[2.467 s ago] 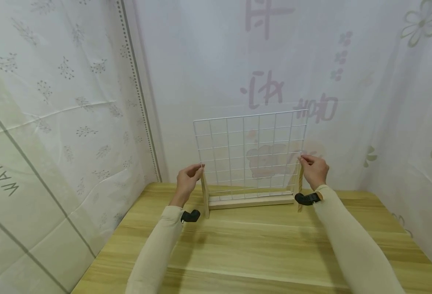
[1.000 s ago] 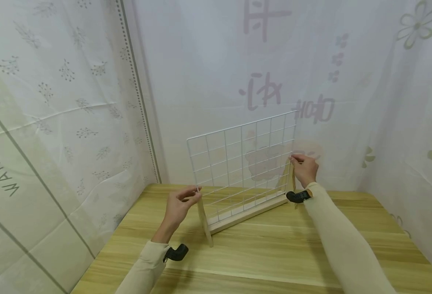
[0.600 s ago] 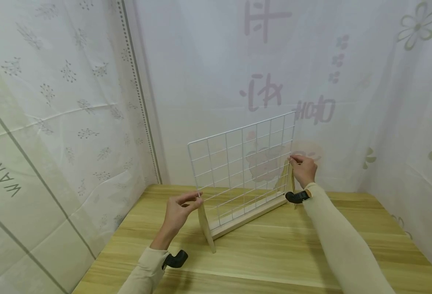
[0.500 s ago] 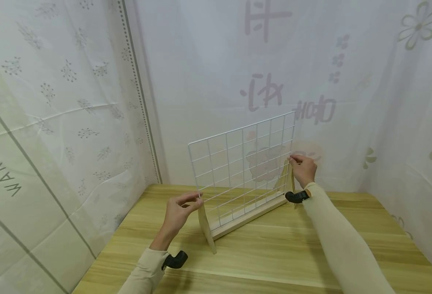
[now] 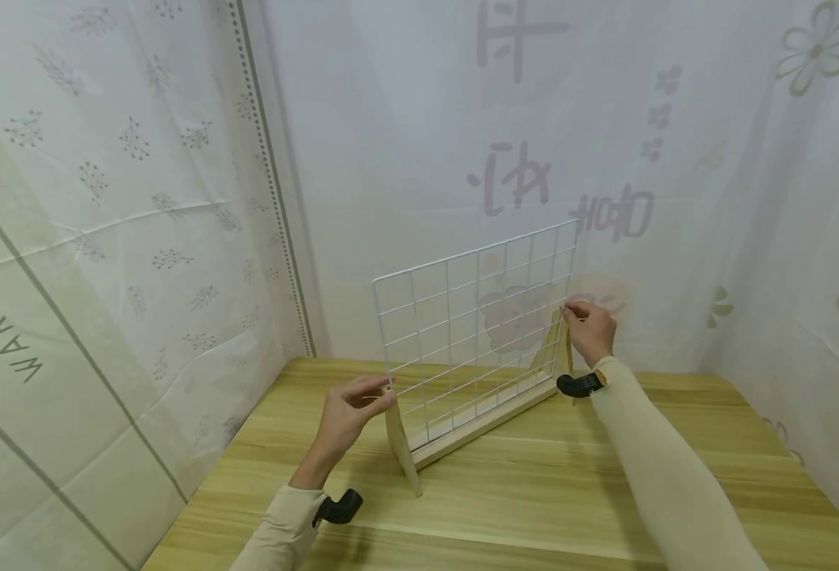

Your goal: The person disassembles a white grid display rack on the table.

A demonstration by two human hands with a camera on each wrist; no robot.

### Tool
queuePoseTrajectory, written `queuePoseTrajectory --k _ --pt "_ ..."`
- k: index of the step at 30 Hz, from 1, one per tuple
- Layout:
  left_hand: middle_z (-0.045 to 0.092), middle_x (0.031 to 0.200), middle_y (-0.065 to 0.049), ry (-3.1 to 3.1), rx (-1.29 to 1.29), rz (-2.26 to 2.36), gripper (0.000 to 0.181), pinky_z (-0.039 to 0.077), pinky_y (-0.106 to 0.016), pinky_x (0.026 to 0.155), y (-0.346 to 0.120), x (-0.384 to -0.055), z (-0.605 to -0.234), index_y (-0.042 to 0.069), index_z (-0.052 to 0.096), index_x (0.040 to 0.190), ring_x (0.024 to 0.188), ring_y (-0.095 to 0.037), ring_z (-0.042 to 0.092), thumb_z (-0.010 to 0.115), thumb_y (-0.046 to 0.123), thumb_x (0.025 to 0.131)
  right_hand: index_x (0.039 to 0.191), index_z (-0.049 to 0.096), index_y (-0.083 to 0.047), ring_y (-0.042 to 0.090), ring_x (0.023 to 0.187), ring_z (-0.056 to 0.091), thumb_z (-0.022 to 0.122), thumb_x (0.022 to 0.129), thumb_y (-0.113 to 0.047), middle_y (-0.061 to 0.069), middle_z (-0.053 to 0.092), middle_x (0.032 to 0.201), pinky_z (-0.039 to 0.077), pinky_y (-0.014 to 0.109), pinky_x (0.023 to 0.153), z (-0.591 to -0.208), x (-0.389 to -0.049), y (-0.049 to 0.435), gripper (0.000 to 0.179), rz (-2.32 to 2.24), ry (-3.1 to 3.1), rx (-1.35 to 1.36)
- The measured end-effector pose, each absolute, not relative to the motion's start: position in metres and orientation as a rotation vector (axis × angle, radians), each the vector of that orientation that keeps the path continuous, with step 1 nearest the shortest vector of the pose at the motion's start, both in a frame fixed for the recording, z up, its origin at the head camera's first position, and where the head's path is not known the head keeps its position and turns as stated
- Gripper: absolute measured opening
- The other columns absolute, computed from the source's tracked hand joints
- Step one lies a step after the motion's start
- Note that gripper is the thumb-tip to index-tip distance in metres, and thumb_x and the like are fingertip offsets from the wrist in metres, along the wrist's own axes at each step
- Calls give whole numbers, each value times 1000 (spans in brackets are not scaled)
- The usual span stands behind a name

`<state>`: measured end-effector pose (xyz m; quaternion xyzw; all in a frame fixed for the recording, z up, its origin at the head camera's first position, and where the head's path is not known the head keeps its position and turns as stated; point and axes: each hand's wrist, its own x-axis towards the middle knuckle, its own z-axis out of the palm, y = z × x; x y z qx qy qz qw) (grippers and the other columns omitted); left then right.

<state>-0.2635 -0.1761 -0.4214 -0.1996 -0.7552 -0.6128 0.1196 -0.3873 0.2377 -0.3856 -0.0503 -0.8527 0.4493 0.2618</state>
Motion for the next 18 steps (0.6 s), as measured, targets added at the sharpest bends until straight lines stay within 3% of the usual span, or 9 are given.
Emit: queuePoseTrajectory --k 8,13,18 --pt "75 116 9 -2206 -572 -1921 38 57 -23 93 -176 -262 -421 0 68 127 104 -10 73 74 14 92 119 73 -2 39 101 68 60 101 -17 23 73 114 50 49 92 -386 -387 239 27 1176 -2291 -113" --pt "74 120 3 -2204 -586 -1937 39 56 -24 96 -176 -262 -421 -1 67 128 110 -18 73 73 14 93 117 74 -2 37 100 68 62 100 -17 21 74 113 50 34 79 -383 -385 239 25 1151 -2289 -123" --pt "73 122 -5 -2196 -594 -1945 38 56 -24 96 -176 -262 -422 0 67 128 109 -17 73 73 14 93 111 75 -3 34 98 69 64 98 -18 20 75 109 43 18 68 -377 -380 238 23 1160 -2253 -141"
